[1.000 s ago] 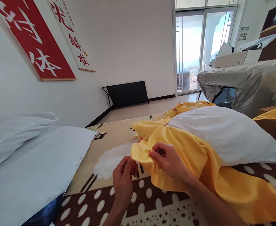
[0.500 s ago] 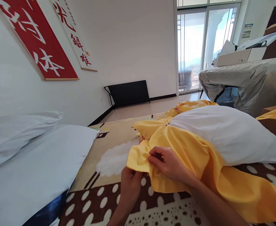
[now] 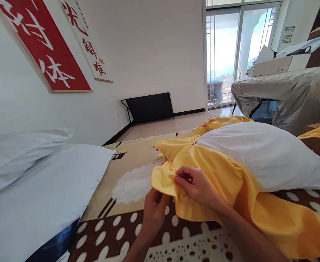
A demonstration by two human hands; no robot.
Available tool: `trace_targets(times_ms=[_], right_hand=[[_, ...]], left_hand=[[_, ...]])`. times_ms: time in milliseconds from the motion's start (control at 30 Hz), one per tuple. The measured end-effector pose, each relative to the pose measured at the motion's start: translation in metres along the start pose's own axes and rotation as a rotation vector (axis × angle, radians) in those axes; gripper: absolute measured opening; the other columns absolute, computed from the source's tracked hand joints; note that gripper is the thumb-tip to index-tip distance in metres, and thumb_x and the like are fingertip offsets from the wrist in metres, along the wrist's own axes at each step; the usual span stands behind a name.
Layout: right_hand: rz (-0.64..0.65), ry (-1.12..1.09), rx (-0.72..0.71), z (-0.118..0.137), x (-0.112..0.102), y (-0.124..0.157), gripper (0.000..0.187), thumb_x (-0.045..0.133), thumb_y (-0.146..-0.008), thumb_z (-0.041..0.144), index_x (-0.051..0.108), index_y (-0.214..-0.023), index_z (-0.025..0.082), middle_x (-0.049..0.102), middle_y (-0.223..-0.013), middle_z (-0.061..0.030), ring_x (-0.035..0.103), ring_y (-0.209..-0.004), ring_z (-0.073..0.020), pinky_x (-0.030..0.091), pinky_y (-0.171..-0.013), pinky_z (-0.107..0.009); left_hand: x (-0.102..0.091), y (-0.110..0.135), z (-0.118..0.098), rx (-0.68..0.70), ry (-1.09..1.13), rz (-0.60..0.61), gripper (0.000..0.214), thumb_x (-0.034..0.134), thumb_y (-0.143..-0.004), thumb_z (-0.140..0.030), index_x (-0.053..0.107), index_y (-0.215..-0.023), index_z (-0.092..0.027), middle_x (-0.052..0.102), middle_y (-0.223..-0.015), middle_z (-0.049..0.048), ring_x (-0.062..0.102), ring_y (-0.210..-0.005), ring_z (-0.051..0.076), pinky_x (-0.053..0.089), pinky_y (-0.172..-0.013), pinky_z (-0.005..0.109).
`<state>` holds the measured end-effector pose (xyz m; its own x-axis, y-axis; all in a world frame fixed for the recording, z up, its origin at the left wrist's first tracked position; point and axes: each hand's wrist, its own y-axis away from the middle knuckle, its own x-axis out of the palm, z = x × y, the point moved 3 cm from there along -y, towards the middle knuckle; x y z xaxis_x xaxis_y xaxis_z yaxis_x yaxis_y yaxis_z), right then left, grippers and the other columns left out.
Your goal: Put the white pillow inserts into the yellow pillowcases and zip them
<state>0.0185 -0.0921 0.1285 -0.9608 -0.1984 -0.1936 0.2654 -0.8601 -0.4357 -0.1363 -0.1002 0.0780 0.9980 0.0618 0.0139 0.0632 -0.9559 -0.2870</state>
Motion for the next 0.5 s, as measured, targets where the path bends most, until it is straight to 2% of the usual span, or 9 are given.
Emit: trace_targets(times_ms=[100, 233, 333, 500], right_hand=[[0.025, 0.019, 0.000, 0.000, -0.004, 0.000, 0.020, 0.054, -0.083, 0.035, 0.057, -0.076, 0.017, 0.054, -0.064, 0.0029, 0.045, -0.059, -0.0087, 0.035, -0.054, -0.021], [0.059, 0.118, -0.008, 0.004, -0.012, 0.000, 0.026, 0.055, -0.083, 0.040, 0.057, -0.071, 0.017, 0.054, -0.062, 0.0031, 0.043, -0.057, -0.0082, 0.034, -0.054, -0.021], [0.078, 0.187, 0.004, 0.006, -0.019, 0.000, 0.031, 0.058, -0.081, 0.044, 0.055, -0.066, 0.017, 0.052, -0.059, 0.0039, 0.039, -0.055, -0.0078, 0.031, -0.052, -0.021], [0.104, 0.242, 0.044, 0.006, -0.026, 0.000, 0.033, 0.060, -0.079, 0.045, 0.053, -0.064, 0.017, 0.048, -0.056, 0.0052, 0.036, -0.054, -0.0075, 0.030, -0.052, -0.022]], left_hand=[[0.003, -0.002, 0.002, -0.052, 0.164, 0.073, 0.038, 0.071, -0.066, -0.044, 0.067, -0.087, -0.014, 0.066, -0.081, 0.0079, 0.057, -0.068, 0.017, 0.047, -0.061, 0.026], [0.008, -0.003, -0.004, -0.079, 0.344, 0.091, 0.047, 0.076, -0.059, -0.045, 0.067, -0.094, -0.016, 0.067, -0.097, 0.0117, 0.060, -0.085, 0.023, 0.049, -0.072, 0.031], [0.009, -0.004, -0.003, -0.082, 0.375, 0.087, 0.047, 0.077, -0.058, -0.043, 0.068, -0.094, -0.016, 0.066, -0.093, 0.0114, 0.059, -0.080, 0.021, 0.048, -0.069, 0.029], [0.007, -0.005, 0.004, -0.059, 0.403, 0.113, 0.030, 0.075, -0.062, -0.036, 0.068, -0.082, -0.015, 0.061, -0.074, 0.0053, 0.053, -0.068, 0.015, 0.045, -0.061, 0.025]])
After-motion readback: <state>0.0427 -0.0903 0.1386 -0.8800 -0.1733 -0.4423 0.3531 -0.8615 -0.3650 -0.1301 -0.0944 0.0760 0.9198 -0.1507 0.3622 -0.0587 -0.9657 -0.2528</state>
